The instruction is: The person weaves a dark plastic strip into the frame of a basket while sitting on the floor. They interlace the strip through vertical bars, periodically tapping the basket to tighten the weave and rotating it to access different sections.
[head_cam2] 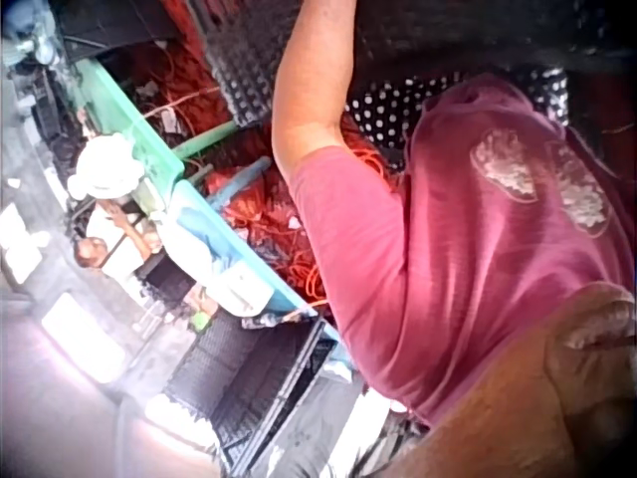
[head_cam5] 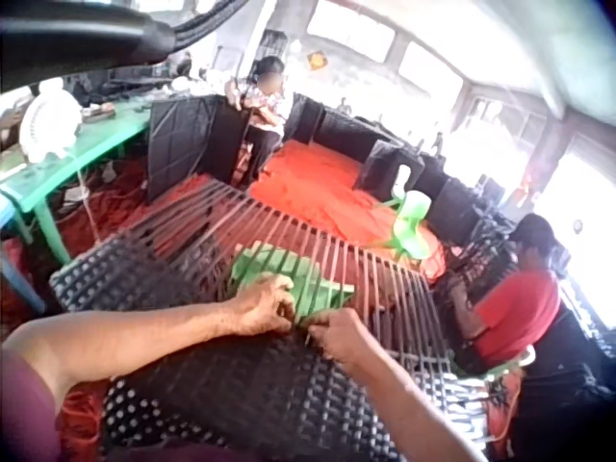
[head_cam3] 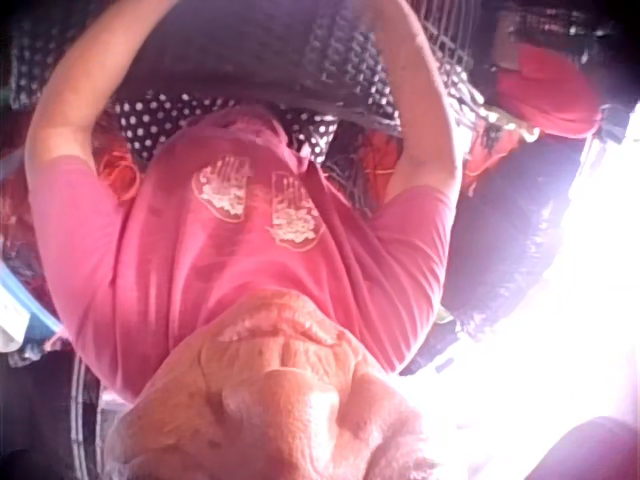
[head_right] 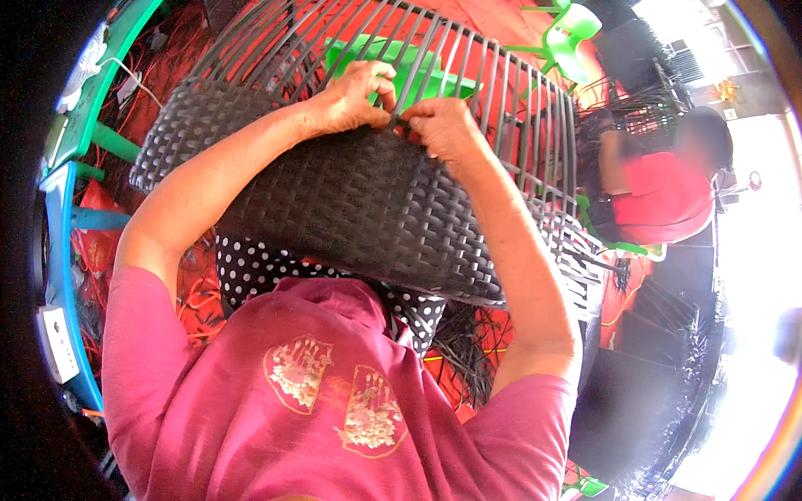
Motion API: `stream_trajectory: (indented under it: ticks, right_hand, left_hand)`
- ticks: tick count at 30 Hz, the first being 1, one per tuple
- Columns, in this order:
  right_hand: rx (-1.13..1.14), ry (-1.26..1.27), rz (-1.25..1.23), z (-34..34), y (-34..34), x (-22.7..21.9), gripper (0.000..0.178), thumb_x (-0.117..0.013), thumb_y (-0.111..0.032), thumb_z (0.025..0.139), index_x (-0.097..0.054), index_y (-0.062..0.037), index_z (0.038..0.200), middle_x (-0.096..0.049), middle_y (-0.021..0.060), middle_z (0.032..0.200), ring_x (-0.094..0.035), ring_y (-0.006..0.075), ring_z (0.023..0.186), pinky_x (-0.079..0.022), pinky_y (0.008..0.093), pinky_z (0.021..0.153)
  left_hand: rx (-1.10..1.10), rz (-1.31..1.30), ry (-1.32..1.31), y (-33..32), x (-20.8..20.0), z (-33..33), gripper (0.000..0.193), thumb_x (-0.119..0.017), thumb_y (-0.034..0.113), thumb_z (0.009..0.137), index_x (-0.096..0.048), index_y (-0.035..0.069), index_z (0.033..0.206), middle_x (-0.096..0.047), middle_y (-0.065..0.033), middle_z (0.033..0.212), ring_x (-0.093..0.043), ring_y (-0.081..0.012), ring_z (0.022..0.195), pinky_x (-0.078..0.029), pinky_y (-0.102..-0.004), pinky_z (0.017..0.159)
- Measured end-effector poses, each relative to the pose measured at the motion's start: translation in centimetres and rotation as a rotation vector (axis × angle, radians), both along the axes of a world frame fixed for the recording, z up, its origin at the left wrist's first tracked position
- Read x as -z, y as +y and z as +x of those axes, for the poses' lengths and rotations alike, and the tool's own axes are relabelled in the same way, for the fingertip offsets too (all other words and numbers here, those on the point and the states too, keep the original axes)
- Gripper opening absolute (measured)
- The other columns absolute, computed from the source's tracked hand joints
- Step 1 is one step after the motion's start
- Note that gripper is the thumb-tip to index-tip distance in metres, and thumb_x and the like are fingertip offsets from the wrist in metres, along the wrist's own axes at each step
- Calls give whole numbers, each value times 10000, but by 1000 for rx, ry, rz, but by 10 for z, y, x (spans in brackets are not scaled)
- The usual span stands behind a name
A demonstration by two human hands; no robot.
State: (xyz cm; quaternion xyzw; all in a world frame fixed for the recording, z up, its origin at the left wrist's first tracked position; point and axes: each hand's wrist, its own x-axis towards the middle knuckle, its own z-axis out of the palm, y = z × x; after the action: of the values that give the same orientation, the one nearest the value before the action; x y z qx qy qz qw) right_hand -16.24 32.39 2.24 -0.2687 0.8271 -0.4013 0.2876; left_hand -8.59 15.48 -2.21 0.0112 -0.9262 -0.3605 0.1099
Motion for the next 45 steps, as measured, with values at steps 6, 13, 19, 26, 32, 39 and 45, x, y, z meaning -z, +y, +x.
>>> stream_trajectory:
  ticks: [6, 13, 19, 26, 32, 39, 45]
  right_hand:
    - [32, 214, -102, -13, 3, 34, 154, -632, -63, 751, -648, 30, 873, -649, 122, 751, -615, 194, 689, -482, 350, 639]
    - [-51, 326, -227, 5, -12, 17, 210, -637, -65, 797, -649, -15, 1001, -653, 82, 782, -598, 156, 643, -492, 298, 601]
    - [10, -188, -420, 18, -20, -4, 145, -633, -121, 854, -667, 2, 923, -596, 0, 654, -457, 60, 499, -389, 221, 449]
    - [-41, 209, 41, 21, -29, -20, 151, -626, -115, 749, -685, 13, 803, -604, 72, 592, -558, 105, 493, -466, 248, 492]
    - [-169, 380, 86, 5, -46, -6, 138, -631, -142, 700, -693, -21, 717, -621, 116, 591, -592, 183, 509, -487, 346, 516]
    - [-130, 137, -16, -2, -45, 1, 123, -646, -152, 752, -691, -39, 770, -607, 50, 581, -415, 64, 409, -311, 257, 349]
    - [-148, 266, 62, -3, -47, 2, 129, -636, -108, 708, -692, -7, 767, -616, 77, 585, -498, 96, 456, -384, 270, 414]
  left_hand:
    - [-40, -45, 39, 12, 6, -9, 121, -715, 165, 658, -644, 118, 744, -462, -68, 1259, -365, -294, 1241, -295, -441, 1012]
    - [-102, -354, 346, 2, -1, -7, 97, -615, 99, 767, -563, 48, 831, -434, -113, 1215, -451, -334, 1106, -399, -478, 885]
    - [12, -290, 231, -19, -46, 19, 157, -562, 176, 874, -534, 35, 811, -475, -59, 1126, -460, -234, 1100, -363, -375, 927]
    - [44, -190, 92, -46, -27, 37, 96, -616, 127, 831, -592, 44, 874, -482, -87, 1217, -429, -256, 1165, -379, -382, 941]
    - [0, -402, -91, -35, -12, 32, 104, -641, 192, 829, -667, 103, 875, -309, -121, 1424, -261, -292, 1319, -309, -425, 1025]
    - [-11, 207, -162, -37, -18, 19, 147, -635, 115, 799, -663, -28, 819, -412, -169, 1362, -529, -239, 1088, -412, -371, 932]
    - [-18, 286, -206, -45, -8, 19, 175, -643, 79, 782, -670, -13, 929, -371, -150, 1397, -541, -245, 1079, -419, -351, 929]
